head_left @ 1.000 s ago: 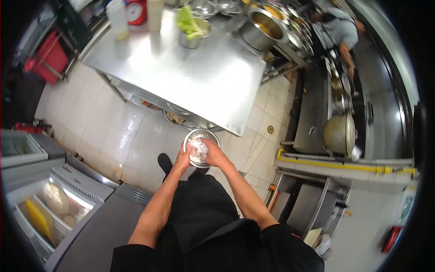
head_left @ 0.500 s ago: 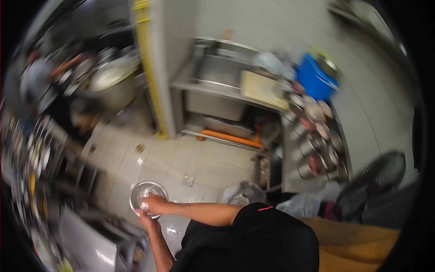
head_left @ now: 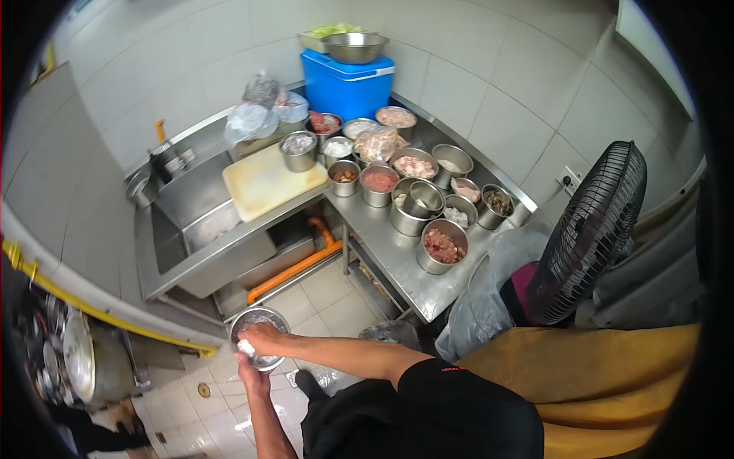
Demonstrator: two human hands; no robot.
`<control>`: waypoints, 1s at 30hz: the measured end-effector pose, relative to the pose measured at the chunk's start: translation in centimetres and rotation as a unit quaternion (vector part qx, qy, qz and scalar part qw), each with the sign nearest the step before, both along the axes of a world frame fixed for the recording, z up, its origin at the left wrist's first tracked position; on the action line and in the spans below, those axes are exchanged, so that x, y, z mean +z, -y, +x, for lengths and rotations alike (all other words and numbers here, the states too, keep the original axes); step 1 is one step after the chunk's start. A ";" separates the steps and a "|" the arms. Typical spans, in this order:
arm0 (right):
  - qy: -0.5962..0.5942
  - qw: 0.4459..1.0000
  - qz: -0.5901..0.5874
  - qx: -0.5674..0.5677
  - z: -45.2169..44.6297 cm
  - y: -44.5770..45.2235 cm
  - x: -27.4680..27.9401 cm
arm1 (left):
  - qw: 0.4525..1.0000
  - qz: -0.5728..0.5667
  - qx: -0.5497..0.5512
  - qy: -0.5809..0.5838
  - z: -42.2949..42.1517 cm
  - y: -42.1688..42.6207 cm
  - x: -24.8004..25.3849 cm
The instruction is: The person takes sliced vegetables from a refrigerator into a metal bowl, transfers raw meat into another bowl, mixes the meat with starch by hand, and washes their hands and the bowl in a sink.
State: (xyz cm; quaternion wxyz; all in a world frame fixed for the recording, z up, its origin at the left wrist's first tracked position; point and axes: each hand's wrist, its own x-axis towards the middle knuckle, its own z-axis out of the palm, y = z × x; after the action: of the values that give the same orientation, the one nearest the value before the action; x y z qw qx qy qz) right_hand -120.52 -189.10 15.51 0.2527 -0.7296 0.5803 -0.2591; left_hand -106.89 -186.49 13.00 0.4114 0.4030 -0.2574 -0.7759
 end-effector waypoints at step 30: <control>-0.193 0.878 -0.032 -0.437 -51.0 20.7 16.3 | 0.950 -0.007 -0.278 -0.139 -39.9 34.6 5.4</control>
State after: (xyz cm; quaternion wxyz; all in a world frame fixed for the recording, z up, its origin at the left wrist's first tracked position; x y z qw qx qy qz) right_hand -171.53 -209.80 31.80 -0.0262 -0.4449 0.8688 -0.2158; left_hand -146.77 -221.04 18.40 0.2135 0.2009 -0.3053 -0.9060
